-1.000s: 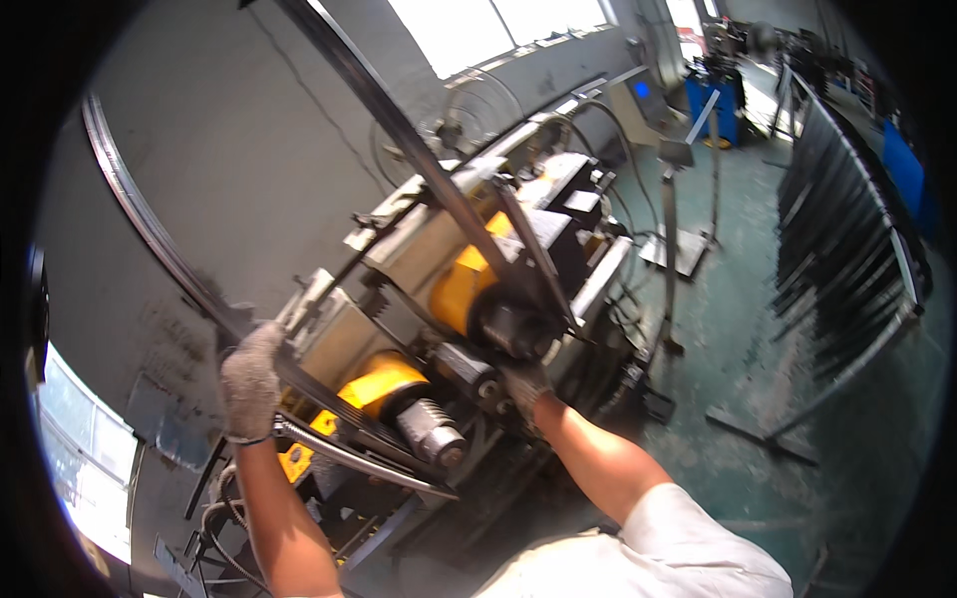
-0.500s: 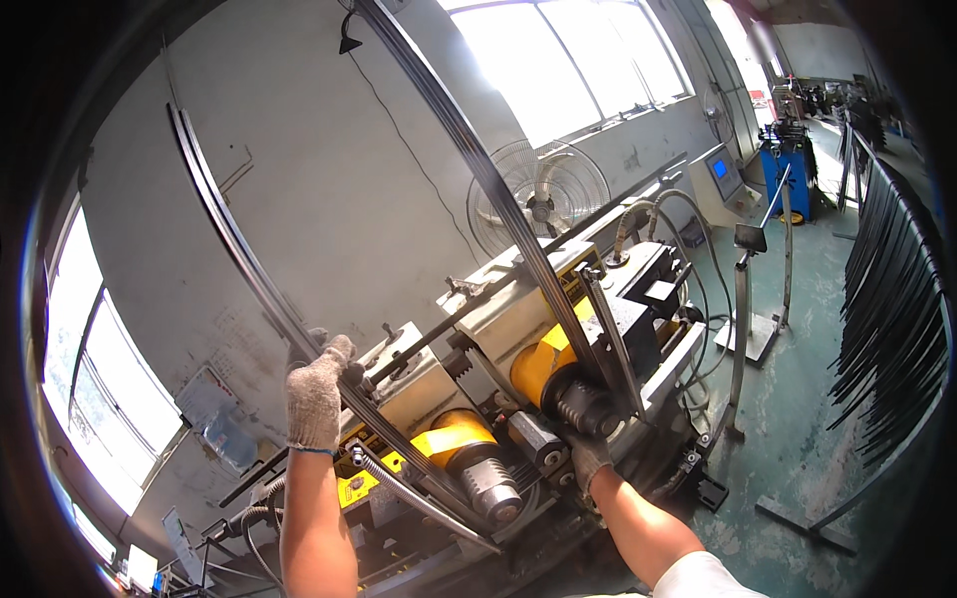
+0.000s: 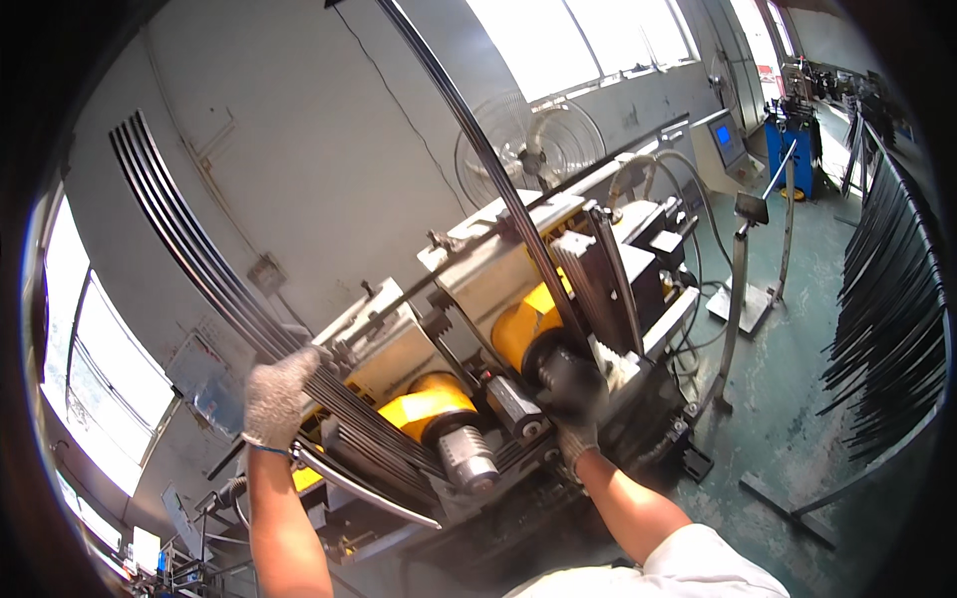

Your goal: The person repeatedly feeds bundles of long metal rods into a bending machine, guides them through rollers, and stacks the bent rods on a nearby rack. The process is repeated multiple times with consistent handling and placement.

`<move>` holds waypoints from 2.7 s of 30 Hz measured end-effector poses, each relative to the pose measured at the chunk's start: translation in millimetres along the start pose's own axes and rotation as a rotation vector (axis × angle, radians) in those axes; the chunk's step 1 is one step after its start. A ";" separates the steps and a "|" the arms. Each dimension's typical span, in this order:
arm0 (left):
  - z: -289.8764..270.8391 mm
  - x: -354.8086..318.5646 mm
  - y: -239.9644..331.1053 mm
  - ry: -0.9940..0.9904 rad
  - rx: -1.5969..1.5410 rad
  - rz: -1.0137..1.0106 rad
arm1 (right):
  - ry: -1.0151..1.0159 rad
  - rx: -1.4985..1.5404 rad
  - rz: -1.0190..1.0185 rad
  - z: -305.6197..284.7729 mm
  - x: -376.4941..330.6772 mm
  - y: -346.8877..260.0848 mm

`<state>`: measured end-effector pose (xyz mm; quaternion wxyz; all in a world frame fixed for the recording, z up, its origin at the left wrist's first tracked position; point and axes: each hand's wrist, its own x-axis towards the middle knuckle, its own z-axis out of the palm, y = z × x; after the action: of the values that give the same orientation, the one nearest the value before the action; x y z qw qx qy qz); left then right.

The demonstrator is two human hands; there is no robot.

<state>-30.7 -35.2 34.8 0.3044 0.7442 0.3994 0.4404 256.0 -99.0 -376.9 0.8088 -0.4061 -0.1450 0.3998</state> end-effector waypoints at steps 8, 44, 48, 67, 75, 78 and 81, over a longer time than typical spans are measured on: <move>23.4 -12.1 18.6 0.030 0.012 -0.006 | -0.003 0.105 0.023 -9.8 2.3 -19.5; -16.1 -277.7 45.0 0.382 -0.187 0.235 | -0.075 -0.046 0.219 -80.9 -128.4 -43.0; -49.9 -461.8 65.2 0.730 -0.270 0.077 | -0.200 -0.235 0.048 -58.8 -214.8 -12.5; 159.6 -994.1 354.4 2.497 0.365 0.140 | -1.660 -0.194 0.670 60.0 -755.2 -14.9; 227.4 -1143.0 477.8 2.603 0.613 0.510 | -2.056 0.102 -0.160 51.0 -1002.5 -175.2; 262.8 -1214.9 535.8 2.594 0.530 0.648 | -2.187 0.254 -0.216 29.4 -1097.0 -298.9; 320.0 -1299.3 597.2 2.511 0.554 0.786 | -2.180 0.552 -0.344 -17.6 -1180.5 -453.9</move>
<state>70.9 -1484.5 -156.9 -0.5699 -0.0587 0.2430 0.7828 -247.5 -1170.1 69.3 0.3578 0.3751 -0.7320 0.4421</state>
